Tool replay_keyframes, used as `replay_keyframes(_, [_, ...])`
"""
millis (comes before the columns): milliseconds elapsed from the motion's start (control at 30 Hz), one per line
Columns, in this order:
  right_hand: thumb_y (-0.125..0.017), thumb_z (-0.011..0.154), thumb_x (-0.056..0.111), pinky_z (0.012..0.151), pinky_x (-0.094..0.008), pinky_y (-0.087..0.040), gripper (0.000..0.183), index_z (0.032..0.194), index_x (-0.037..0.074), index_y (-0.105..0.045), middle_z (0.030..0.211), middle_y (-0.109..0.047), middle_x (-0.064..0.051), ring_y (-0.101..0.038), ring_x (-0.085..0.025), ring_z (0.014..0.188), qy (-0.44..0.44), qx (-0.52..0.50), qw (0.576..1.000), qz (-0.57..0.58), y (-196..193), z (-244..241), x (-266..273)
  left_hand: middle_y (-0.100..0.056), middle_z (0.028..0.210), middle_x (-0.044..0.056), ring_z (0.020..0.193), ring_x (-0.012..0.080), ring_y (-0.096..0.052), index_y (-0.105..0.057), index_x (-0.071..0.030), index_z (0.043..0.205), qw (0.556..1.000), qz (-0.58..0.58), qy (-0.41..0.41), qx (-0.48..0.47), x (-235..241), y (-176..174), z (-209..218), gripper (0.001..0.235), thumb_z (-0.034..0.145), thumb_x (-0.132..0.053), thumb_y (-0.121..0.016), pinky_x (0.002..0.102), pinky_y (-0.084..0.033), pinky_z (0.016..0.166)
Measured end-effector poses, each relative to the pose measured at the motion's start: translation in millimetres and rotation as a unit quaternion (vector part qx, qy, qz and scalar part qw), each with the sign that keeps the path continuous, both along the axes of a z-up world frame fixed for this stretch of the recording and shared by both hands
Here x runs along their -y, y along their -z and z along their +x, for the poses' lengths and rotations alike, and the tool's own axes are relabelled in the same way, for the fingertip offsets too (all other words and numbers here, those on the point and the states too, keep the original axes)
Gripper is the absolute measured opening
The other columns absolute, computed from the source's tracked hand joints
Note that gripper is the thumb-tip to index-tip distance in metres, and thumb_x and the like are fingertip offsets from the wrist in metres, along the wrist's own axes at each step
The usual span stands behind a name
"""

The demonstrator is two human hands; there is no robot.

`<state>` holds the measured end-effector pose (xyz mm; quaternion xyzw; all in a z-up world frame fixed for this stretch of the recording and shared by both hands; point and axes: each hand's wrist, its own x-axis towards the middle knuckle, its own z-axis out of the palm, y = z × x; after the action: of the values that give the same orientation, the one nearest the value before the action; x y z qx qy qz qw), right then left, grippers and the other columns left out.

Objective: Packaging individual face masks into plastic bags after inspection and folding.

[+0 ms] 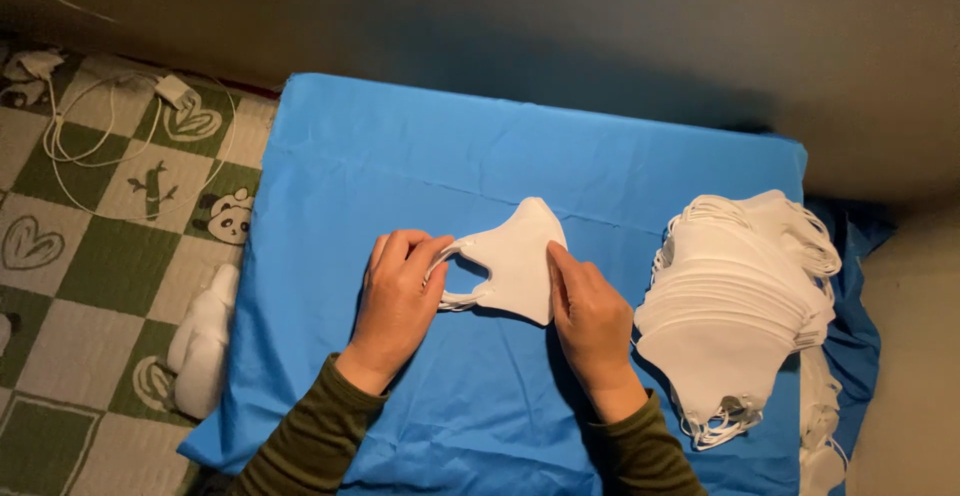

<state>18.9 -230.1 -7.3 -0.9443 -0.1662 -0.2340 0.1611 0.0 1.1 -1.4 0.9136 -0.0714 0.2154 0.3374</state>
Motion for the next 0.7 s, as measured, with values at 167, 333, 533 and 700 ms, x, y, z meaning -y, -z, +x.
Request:
replay_keyframes(167, [-0.074, 0.089, 0.01, 0.055, -0.033, -0.048, 0.044, 0.132, 0.01, -0.066, 0.082, -0.064, -0.005, -0.061, -0.019, 0.061, -0.026, -0.084, 0.993, 0.08, -24.8, -21.6, 20.7, -0.06, 0.104, 0.007, 0.092, 0.0215, -0.055, -0.071, 0.0, 0.116, 0.999, -0.037, -0.011, -0.029, 4.9, -13.9, 0.3, 0.033, 0.083, -0.005, -0.07, 0.031, -0.048, 0.084])
replay_keyframes(333, [-0.079, 0.077, 0.004, 0.075, -0.035, -0.053, 0.051, 0.128, 0.007, -0.071, 0.113, -0.066, -0.013, -0.064, -0.025, 0.089, 0.031, -0.069, 0.997, -0.015, -55.8, -64.0, 77.6, -0.061, 0.105, 0.007, 0.093, 0.0219, -0.057, -0.071, -0.001, 0.118, 0.999, -0.034, -0.031, -0.015, 6.1, -10.4, 1.9, 0.036, 0.083, -0.011, -0.073, 0.032, -0.049, 0.085])
replay_keyframes(533, [-0.08, 0.073, 0.029, 0.107, -0.047, -0.044, 0.064, 0.135, 0.022, -0.067, 0.133, -0.06, -0.013, -0.052, -0.031, 0.128, 0.115, -0.115, 0.959, -0.233, -23.9, -78.0, 162.1, -0.062, 0.106, 0.008, 0.093, 0.022, -0.058, -0.071, -0.001, 0.118, 0.998, -0.047, -0.034, -0.023, 5.4, -9.6, 2.4, 0.037, 0.085, -0.014, -0.075, 0.032, -0.049, 0.085])
replay_keyframes(700, [-0.082, 0.069, 0.028, 0.109, -0.05, -0.042, 0.076, 0.142, 0.029, -0.06, 0.132, -0.056, -0.009, -0.052, -0.029, 0.128, 0.124, -0.113, 0.951, -0.258, -19.8, -74.2, 165.5, -0.062, 0.105, 0.006, 0.091, 0.0208, -0.057, -0.071, -0.002, 0.117, 0.998, -0.046, -0.036, -0.027, 5.3, -9.6, 1.9, 0.035, 0.085, -0.015, -0.074, 0.032, -0.049, 0.083])
